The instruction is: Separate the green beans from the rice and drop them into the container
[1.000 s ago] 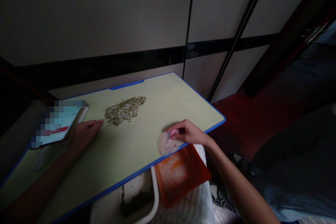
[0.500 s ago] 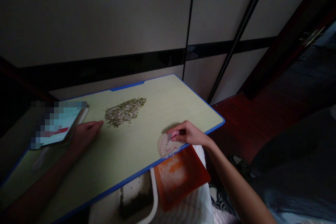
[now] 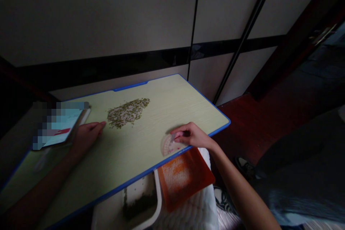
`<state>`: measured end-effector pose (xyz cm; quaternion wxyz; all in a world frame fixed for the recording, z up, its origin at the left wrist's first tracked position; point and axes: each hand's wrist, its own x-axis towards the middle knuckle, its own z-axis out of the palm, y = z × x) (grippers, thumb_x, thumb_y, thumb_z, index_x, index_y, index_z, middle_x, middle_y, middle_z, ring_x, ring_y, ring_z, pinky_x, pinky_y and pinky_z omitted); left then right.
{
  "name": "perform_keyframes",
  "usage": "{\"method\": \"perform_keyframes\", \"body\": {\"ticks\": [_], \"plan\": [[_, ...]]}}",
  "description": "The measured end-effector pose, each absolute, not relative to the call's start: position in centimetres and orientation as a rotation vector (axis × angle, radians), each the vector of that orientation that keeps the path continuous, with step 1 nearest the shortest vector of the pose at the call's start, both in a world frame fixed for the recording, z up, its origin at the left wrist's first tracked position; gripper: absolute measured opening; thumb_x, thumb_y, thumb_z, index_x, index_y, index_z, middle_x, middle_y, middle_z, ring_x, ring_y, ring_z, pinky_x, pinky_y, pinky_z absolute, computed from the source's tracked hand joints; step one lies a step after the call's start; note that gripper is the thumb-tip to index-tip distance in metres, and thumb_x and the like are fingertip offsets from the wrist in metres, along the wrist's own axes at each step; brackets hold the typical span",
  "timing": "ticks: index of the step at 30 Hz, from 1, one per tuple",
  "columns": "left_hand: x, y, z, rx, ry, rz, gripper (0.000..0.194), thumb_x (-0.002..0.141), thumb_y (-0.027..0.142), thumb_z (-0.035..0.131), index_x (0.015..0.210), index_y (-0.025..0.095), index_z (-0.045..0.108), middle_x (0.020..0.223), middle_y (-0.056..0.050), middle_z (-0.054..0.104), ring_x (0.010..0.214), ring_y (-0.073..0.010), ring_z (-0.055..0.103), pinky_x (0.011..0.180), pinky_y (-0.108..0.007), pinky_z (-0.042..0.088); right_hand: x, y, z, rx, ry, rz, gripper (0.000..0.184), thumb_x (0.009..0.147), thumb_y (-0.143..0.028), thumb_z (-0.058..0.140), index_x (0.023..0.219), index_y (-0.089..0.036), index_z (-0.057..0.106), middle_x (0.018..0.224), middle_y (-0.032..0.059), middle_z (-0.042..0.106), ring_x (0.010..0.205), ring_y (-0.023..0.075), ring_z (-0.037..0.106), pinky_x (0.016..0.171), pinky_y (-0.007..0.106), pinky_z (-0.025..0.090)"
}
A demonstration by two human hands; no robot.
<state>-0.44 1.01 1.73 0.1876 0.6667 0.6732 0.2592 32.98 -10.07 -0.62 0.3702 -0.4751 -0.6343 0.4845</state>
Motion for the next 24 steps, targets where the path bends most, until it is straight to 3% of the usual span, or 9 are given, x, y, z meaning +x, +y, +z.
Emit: {"method": "perform_keyframes", "body": {"ticks": [24], "plan": [[-0.56,1.01,1.62,1.884,1.876,0.746,0.033,0.073,0.036,0.043,0.045,0.020,0.039,0.037,0.008,0.034,0.045,-0.0101,0.035,0.049,-0.022,0.026,33.52,-10.32,-0.27,-1.142,-1.775,1.268,0.025,0.068,-0.024,0.068,0.090,-0.013,0.070,0.069,0.0031,0.066,0.061,0.0101,0.059,0.059,0.022,0.048]]}}
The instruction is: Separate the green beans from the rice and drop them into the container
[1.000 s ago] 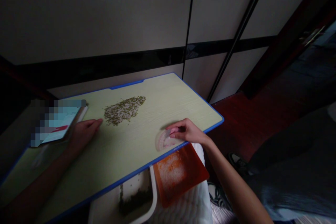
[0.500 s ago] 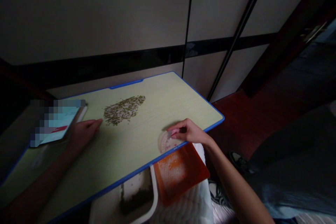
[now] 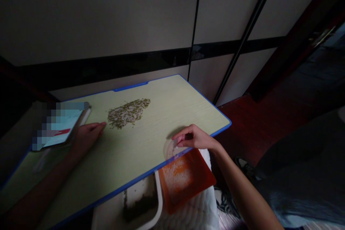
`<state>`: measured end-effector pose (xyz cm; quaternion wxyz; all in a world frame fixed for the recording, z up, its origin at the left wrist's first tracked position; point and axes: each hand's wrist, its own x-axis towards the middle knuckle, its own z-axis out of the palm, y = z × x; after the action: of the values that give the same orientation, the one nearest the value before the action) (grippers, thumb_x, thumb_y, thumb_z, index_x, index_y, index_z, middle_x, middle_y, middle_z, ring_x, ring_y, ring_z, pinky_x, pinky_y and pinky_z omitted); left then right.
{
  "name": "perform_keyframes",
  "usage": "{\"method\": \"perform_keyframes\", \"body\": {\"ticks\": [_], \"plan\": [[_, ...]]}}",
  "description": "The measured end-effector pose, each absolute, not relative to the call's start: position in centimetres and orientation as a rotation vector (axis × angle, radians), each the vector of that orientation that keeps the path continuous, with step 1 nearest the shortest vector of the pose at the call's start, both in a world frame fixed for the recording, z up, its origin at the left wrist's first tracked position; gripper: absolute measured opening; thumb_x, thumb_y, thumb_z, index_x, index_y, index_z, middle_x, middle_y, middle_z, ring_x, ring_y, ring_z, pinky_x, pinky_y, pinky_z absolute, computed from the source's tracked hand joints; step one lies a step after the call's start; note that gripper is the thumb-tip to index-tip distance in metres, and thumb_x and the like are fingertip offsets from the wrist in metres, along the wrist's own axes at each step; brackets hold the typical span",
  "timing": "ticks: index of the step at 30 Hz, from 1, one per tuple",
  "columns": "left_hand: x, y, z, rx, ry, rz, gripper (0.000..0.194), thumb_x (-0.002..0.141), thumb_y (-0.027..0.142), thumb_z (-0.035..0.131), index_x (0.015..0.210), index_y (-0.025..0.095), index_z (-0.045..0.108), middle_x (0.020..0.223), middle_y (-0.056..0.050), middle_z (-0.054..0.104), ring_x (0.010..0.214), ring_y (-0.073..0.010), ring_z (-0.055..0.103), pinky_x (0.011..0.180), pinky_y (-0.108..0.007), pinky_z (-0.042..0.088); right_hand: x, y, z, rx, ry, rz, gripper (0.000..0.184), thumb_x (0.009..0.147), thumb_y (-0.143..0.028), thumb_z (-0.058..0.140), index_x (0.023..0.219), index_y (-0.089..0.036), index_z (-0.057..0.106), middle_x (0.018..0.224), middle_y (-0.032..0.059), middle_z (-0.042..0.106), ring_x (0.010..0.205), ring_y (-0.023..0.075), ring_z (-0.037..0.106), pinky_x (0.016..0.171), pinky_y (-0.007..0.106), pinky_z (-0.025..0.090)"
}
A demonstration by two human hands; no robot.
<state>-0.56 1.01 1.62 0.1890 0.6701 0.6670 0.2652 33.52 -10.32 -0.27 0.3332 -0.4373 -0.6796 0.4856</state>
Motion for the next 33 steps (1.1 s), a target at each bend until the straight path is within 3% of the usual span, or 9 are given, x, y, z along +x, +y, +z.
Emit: {"method": "perform_keyframes", "body": {"ticks": [10,19,26,33], "plan": [[-0.7,1.1,1.5,1.897,1.835,0.820,0.035,0.068,0.040,0.041,0.040,0.021,0.034,0.037,0.006,0.034,0.044,-0.0113,0.036,0.048,-0.024,0.028,33.0,-8.4,0.0,-1.212,-1.542,1.254,0.028,0.066,-0.028,0.069,0.090,-0.013,0.068,0.064,0.0001,0.059,0.054,0.0081,0.049,0.051,0.021,0.039],[-1.0,1.2,1.1,1.873,1.836,0.837,0.036,0.068,0.042,0.039,0.039,0.021,0.035,0.037,0.006,0.034,0.042,-0.0113,0.036,0.048,-0.025,0.026,30.3,-0.4,1.4,-1.257,-1.294,0.983,0.038,0.059,-0.032,0.068,0.090,-0.010,0.064,0.074,0.0039,0.063,0.058,0.0103,0.050,0.053,0.024,0.039],[-1.2,1.5,0.7,1.852,1.829,0.839,0.036,0.069,0.042,0.038,0.039,0.022,0.034,0.036,0.006,0.032,0.042,-0.0118,0.036,0.047,-0.025,0.024,28.4,6.2,-0.1,-1.267,-1.167,0.911,0.043,0.057,-0.033,0.064,0.093,-0.010,0.062,0.059,-0.0014,0.055,0.047,0.0070,0.041,0.045,0.021,0.033],[-1.4,1.7,0.2,1.793,1.844,0.843,0.036,0.068,0.042,0.037,0.040,0.022,0.029,0.038,0.005,0.031,0.042,-0.0118,0.035,0.046,-0.026,0.025,28.4,8.2,-1.3,-1.256,-1.189,0.829,0.041,0.058,-0.037,0.063,0.093,-0.015,0.063,0.069,0.0012,0.061,0.052,0.0100,0.046,0.048,0.023,0.035]]}}
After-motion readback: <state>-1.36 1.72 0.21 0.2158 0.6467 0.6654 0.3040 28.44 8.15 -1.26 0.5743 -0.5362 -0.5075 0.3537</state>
